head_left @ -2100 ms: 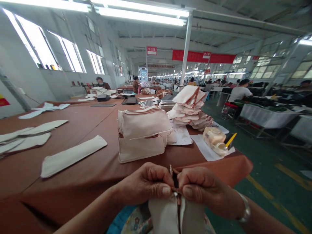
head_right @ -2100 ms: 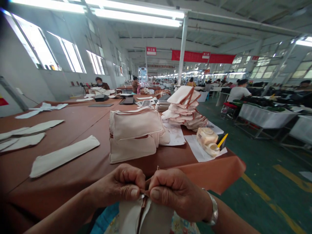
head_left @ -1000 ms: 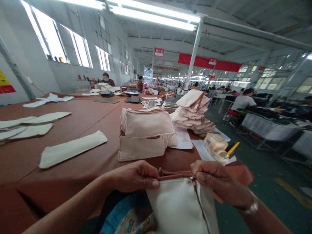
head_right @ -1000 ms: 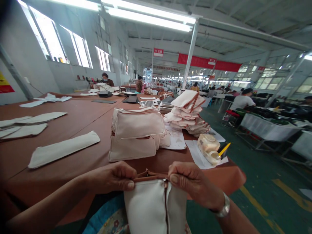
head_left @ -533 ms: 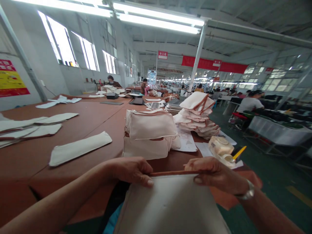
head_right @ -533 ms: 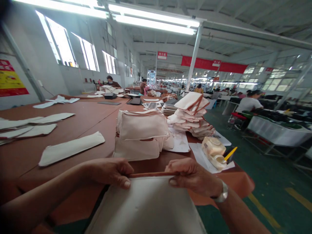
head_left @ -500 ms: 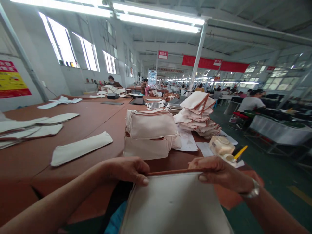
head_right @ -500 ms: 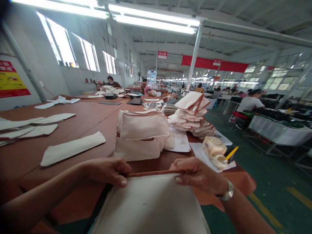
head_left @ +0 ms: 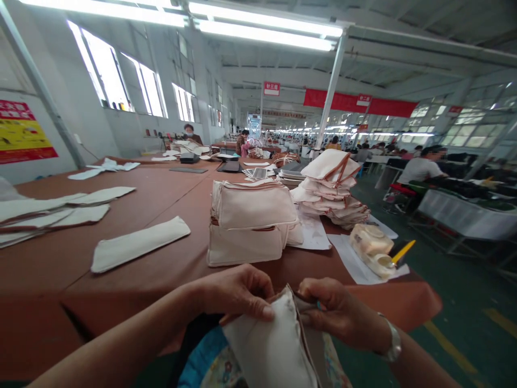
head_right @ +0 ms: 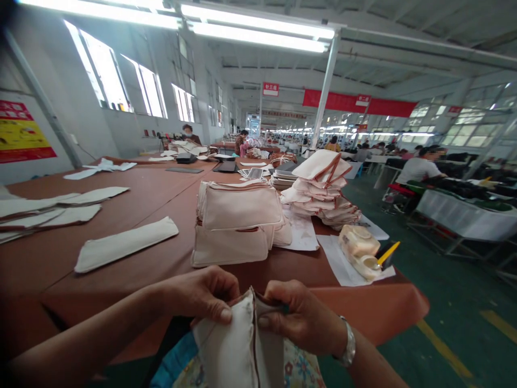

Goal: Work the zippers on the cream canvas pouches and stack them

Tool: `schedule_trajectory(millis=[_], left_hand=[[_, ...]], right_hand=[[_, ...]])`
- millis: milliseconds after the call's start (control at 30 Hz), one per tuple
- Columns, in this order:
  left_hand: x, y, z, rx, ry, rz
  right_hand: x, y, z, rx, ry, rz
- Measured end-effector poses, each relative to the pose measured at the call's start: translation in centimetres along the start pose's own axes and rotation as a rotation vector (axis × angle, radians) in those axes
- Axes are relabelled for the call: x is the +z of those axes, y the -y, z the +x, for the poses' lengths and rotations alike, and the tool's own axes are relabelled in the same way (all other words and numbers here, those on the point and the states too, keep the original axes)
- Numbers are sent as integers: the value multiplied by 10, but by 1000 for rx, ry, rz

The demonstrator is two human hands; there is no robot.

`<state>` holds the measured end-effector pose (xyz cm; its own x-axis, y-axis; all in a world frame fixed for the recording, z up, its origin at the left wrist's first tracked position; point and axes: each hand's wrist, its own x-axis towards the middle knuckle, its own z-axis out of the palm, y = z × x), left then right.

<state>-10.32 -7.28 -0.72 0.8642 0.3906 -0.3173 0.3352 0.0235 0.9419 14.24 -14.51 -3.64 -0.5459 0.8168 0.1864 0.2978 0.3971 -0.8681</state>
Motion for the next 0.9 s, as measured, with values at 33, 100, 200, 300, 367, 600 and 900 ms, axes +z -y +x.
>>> schedule_trajectory(millis=[33,100,200,300,367,600,900], left_hand=[[-1,7,0,17,-19,-47],[4,15,3,100,-43,-125],[18,10,10,190,-27,-241],[28,0,14,204,-24,-309],[32,-2,16,201,-38,-276],[42,-3,24,207,-127,-322],[47,-4,31,120,-227,-277]], right_hand=[[-2,-3,-3,6,-8,-6],[-3,-5,-7,21,-8,-8],[-4,4,-7,51,-13,15],[-6,16,-5,71,-19,35],[-6,21,-6,75,-25,24],[-4,24,-12,106,-66,-90],[3,11,-16,-60,-135,-384]])
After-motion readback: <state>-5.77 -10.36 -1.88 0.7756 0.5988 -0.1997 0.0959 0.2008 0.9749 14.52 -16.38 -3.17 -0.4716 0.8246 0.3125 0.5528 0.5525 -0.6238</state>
